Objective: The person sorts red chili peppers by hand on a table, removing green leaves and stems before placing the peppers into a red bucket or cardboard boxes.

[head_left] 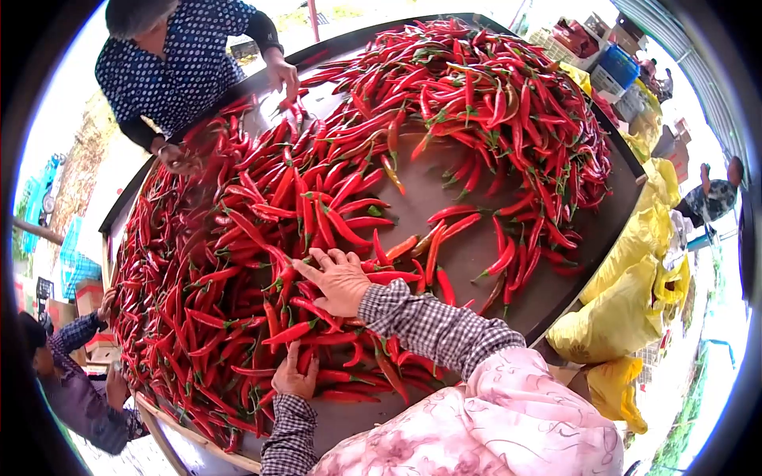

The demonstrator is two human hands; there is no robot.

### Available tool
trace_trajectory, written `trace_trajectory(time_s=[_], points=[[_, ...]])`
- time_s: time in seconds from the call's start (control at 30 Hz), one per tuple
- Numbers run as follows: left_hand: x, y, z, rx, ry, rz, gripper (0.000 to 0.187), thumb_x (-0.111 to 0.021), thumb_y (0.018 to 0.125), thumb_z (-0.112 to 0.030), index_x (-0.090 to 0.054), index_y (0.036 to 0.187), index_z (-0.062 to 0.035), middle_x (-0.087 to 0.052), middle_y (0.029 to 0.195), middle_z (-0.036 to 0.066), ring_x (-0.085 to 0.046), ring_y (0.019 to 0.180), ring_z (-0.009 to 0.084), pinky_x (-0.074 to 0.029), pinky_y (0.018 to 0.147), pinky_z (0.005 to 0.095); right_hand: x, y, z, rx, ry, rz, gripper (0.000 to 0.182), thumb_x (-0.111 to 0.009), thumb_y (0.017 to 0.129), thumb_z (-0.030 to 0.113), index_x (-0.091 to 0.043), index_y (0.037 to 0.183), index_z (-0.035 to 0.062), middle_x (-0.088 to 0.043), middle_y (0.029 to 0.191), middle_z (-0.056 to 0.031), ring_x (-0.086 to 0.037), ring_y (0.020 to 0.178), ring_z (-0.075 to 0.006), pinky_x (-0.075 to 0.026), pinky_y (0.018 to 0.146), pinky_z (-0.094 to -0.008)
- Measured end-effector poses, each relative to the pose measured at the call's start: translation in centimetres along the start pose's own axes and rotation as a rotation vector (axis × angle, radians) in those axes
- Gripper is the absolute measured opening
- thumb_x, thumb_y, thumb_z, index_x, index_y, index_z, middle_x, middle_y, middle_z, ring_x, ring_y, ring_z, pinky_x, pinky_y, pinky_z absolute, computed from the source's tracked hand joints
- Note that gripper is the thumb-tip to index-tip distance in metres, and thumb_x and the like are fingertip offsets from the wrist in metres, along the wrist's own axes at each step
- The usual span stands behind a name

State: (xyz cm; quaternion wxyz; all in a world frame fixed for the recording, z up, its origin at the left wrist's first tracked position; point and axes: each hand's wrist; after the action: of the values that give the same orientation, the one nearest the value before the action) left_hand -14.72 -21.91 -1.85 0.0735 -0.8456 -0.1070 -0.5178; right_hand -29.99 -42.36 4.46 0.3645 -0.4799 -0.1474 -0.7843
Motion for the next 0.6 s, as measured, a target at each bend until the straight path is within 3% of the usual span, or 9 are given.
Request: trace_trajectory(time_s=[0.07,0.13,0.2,0.27,0.37,0.4,0.43,0.53,0.6], points=[[-0.3,-0.1,0.2,0.03,0.003,0.002,0.058,-0.066,0.076,-0.032,-0.044,0.128,-0.0226,-0.064,0.09,0.013,-0.062,0.078,0.0331,-0.05,0.068,0.0411,0.2,-1.9,-1.2,0.147,0.167,-0.033,0.08,-0.068,0.072,0.039,-0.027,0.14,0.0257,-0.02,0.144,-0.0162,-0.026,0.128,-0.0417,-0.024,0.099,-0.0551],[-0.3,-0.1,0.2,0.099,0.038,0.083,0.056,-0.064,0.078,-0.033,-0.043,0.129,-0.0224,-0.063,0.1,0.014,-0.062,0.085,0.0342,-0.05,0.072,0.0414,1.5,-5.3,-3.3,0.186,0.085,-0.287,0.077,-0.069,0.07,0.043,-0.034,0.136,0.0225,-0.02,0.144,-0.0155,-0.021,0.131,-0.0423,-0.019,0.1,-0.0585],[-0.1,-0.2,0.0,0.081,-0.001,0.07,0.057,-0.063,0.079,-0.033,-0.042,0.13,-0.0223,-0.063,0.1,0.015,-0.062,0.086,0.0347,-0.05,0.073,0.0412,4.1,-9.0,-8.5,-0.003,-0.035,-0.519,0.085,-0.074,0.064,0.047,-0.038,0.133,0.0121,-0.023,0.143,-0.0159,-0.018,0.132,-0.037,-0.011,0.106,-0.0512],[-0.4,0.0,0.3,0.067,0.002,0.073,0.058,-0.063,0.079,-0.032,-0.04,0.131,-0.0209,-0.063,0.1,0.015,-0.062,0.085,0.0349,-0.05,0.073,0.0409,7.9,-13.0,-16.0,-0.318,-0.59,-0.878,0.092,-0.075,0.06,0.048,-0.037,0.131,0.0029,-0.03,0.138,-0.0176,-0.027,0.127,-0.0374,-0.022,0.104,-0.0526],[-0.4,-0.1,0.4,0.019,-0.059,0.038,0.059,-0.064,0.079,-0.028,-0.041,0.132,-0.0175,-0.063,0.099,0.016,-0.062,0.084,0.035,-0.05,0.073,0.0405,13.7,-19.8,-28.3,-0.795,-0.435,-1.191,0.099,-0.076,0.061,0.051,-0.032,0.133,0.0006,-0.029,0.137,-0.0239,-0.027,0.128,-0.0366,-0.029,0.102,-0.0451],[-0.3,-0.2,0.3,0.023,-0.056,0.039,0.059,-0.064,0.079,-0.028,-0.041,0.132,-0.0175,-0.063,0.099,0.016,-0.062,0.084,0.035,-0.05,0.073,0.0405,15.1,-20.8,-30.2,-1.087,-0.193,-1.188,0.104,-0.079,0.06,0.048,-0.026,0.135,0.0003,-0.027,0.138,-0.0231,-0.025,0.13,-0.0358,-0.029,0.103,-0.0437],[-0.1,-0.2,0.1,0.033,-0.047,0.057,0.059,-0.064,0.079,-0.028,-0.04,0.132,-0.0175,-0.063,0.099,0.016,-0.062,0.084,0.0348,-0.05,0.073,0.0405,15.0,-22.0,-34.8,-1.111,-0.046,-1.17,0.111,-0.08,0.057,0.048,-0.021,0.137,-0.0007,-0.027,0.14,-0.023,-0.026,0.13,-0.035,-0.03,0.103,-0.0413],[-0.4,0.1,0.2,0.017,-0.02,0.065,0.059,-0.063,0.079,-0.028,-0.04,0.132,-0.0172,-0.063,0.098,0.016,-0.062,0.083,0.0346,-0.05,0.073,0.0407,12.9,-22.0,-43.3,-0.845,0.244,-0.982,0.113,-0.078,0.053,0.055,-0.025,0.139,0.0064,-0.028,0.141,-0.0213,-0.027,0.13,-0.0352,-0.023,0.107,-0.0414],[-0.3,-0.1,0.4,-0.006,-0.01,0.057,0.059,-0.063,0.079,-0.028,-0.04,0.132,-0.0169,-0.063,0.097,0.016,-0.062,0.083,0.0345,-0.05,0.072,0.0409,11.1,-20.4,-44.5,-0.856,0.127,-0.747,0.106,-0.078,0.053,0.052,-0.031,0.136,0.0054,-0.037,0.136,-0.0215,-0.033,0.125,-0.0369,-0.026,0.106,-0.0408]])
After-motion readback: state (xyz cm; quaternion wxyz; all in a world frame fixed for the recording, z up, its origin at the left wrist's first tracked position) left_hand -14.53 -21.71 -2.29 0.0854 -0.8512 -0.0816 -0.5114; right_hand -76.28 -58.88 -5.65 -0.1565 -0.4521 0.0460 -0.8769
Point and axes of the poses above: each hand's wrist, its own y-axis towards the middle knuckle, its own x-axis out of the back of the hand, z = x × y
